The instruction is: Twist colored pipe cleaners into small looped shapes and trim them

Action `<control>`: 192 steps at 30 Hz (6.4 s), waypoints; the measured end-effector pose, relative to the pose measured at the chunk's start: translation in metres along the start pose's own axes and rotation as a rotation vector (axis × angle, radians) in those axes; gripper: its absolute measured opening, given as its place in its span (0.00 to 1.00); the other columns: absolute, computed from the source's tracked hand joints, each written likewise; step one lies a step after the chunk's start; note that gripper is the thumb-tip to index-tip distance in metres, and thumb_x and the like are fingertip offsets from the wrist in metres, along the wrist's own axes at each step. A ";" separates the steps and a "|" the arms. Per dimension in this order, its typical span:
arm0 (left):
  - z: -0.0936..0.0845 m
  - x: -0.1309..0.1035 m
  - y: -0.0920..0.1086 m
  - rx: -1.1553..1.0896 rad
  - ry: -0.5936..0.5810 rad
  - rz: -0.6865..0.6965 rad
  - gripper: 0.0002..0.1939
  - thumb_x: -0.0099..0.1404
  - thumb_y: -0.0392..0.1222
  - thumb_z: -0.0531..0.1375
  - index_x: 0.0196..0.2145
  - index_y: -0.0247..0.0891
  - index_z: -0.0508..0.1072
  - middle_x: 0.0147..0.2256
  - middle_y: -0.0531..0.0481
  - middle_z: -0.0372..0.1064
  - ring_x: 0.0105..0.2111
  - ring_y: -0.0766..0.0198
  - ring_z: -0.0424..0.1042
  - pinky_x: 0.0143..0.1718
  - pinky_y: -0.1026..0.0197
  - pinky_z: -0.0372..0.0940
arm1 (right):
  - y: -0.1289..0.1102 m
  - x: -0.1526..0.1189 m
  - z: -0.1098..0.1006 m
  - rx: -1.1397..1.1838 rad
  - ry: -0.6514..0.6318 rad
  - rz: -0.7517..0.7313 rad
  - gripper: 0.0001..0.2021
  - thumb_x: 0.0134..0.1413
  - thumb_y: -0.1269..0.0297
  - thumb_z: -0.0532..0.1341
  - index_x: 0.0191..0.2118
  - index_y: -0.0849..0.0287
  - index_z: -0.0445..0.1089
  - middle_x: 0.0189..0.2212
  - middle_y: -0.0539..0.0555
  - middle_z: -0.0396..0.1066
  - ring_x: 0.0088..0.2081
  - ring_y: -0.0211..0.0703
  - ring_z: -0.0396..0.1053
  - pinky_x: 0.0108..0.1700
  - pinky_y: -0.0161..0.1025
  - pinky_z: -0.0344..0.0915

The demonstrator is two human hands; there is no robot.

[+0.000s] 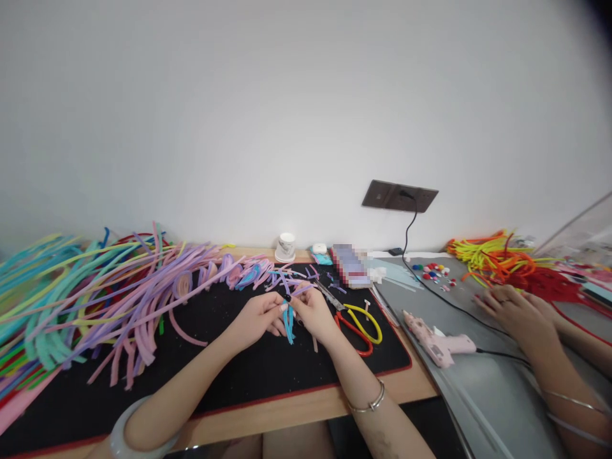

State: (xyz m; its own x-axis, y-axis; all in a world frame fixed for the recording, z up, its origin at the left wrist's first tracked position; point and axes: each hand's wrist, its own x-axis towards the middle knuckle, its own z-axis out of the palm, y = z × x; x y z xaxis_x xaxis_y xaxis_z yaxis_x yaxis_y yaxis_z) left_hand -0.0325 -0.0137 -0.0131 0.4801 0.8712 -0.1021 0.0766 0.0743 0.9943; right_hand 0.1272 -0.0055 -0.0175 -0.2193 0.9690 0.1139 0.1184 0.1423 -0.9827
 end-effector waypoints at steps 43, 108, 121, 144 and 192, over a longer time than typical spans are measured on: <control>0.001 0.000 0.002 0.054 -0.044 0.003 0.16 0.57 0.52 0.62 0.31 0.35 0.69 0.20 0.54 0.70 0.19 0.68 0.69 0.22 0.67 0.65 | -0.006 -0.002 -0.002 0.148 -0.019 0.101 0.11 0.47 0.60 0.63 0.28 0.60 0.63 0.15 0.43 0.59 0.14 0.28 0.51 0.15 0.28 0.45; -0.009 0.004 -0.002 -0.036 0.108 -0.012 0.13 0.53 0.48 0.65 0.27 0.34 0.72 0.19 0.54 0.69 0.20 0.70 0.67 0.26 0.67 0.63 | -0.013 -0.002 -0.004 0.144 0.052 0.059 0.06 0.42 0.65 0.64 0.24 0.62 0.67 0.13 0.44 0.62 0.15 0.32 0.59 0.18 0.30 0.59; -0.012 0.006 -0.001 0.082 0.280 0.135 0.12 0.54 0.48 0.61 0.25 0.36 0.72 0.19 0.54 0.68 0.21 0.66 0.68 0.26 0.63 0.65 | -0.004 -0.001 -0.005 -0.034 -0.054 0.009 0.07 0.48 0.66 0.59 0.23 0.61 0.68 0.17 0.48 0.65 0.17 0.33 0.58 0.21 0.32 0.55; -0.009 0.004 -0.001 0.249 0.401 0.274 0.10 0.59 0.47 0.58 0.27 0.39 0.68 0.21 0.56 0.63 0.20 0.67 0.63 0.24 0.64 0.59 | -0.004 -0.005 0.008 -0.128 -0.143 -0.025 0.15 0.56 0.59 0.56 0.23 0.61 0.69 0.20 0.51 0.69 0.23 0.37 0.65 0.28 0.33 0.61; -0.040 -0.002 0.007 0.858 0.204 0.540 0.08 0.64 0.40 0.56 0.33 0.42 0.77 0.32 0.47 0.73 0.35 0.59 0.71 0.39 0.58 0.64 | -0.010 -0.011 0.002 -0.634 -0.163 -0.147 0.12 0.58 0.73 0.49 0.24 0.58 0.58 0.20 0.48 0.61 0.24 0.36 0.58 0.28 0.34 0.51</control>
State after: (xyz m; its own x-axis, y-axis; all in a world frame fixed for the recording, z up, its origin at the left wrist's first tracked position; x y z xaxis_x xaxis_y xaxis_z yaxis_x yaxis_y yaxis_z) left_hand -0.0685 0.0044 -0.0048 0.4841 0.7577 0.4378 0.5307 -0.6520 0.5415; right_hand 0.1262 -0.0175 -0.0096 -0.4139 0.8947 0.1682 0.6109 0.4099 -0.6773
